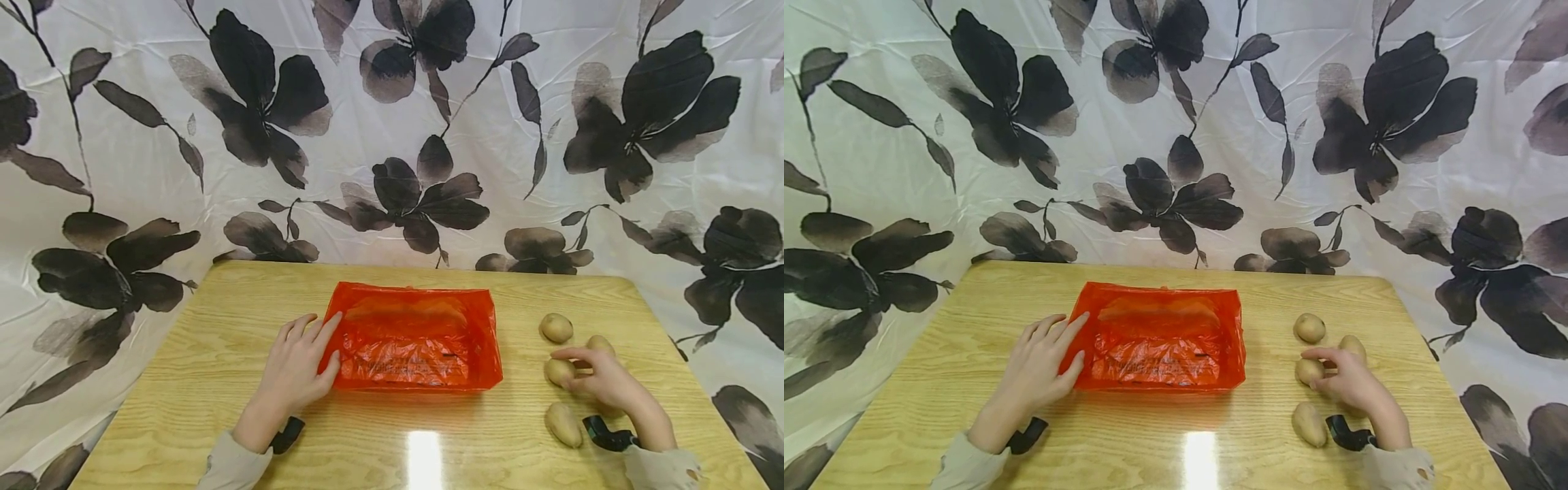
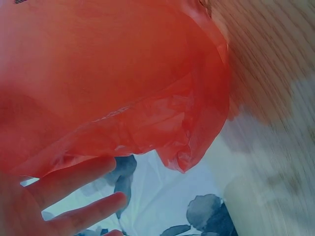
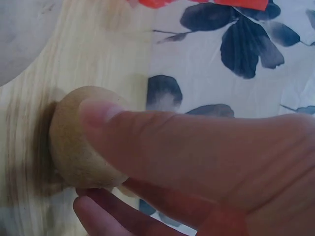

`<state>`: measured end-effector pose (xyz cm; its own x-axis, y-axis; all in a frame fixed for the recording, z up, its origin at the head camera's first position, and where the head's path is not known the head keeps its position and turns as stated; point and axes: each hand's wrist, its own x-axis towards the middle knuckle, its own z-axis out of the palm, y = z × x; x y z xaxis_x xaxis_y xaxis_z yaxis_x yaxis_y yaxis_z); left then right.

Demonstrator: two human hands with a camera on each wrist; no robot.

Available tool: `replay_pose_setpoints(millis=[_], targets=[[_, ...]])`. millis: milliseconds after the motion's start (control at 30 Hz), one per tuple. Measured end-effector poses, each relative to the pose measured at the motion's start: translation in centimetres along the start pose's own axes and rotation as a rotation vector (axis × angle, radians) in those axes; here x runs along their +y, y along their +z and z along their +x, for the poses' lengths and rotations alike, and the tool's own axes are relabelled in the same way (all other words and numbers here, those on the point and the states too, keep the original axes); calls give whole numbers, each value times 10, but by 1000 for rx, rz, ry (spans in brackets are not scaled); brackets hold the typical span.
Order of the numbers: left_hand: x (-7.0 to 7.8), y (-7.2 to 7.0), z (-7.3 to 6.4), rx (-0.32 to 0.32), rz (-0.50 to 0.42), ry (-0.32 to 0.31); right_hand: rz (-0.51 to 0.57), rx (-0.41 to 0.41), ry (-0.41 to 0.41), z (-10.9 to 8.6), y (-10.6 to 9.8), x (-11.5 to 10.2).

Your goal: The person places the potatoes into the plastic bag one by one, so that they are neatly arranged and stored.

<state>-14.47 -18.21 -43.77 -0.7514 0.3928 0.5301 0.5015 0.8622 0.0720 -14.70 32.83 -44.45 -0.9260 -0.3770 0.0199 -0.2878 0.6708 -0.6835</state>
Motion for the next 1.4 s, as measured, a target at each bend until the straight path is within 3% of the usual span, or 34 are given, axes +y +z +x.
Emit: replay_pose_setpoints(millis=[267, 1400], targets=[[0, 0, 0, -6, -8, 1, -49, 5, -15, 1, 0, 3], [2, 1, -1, -64, -43, 2, -48, 35, -12, 1, 1, -4]])
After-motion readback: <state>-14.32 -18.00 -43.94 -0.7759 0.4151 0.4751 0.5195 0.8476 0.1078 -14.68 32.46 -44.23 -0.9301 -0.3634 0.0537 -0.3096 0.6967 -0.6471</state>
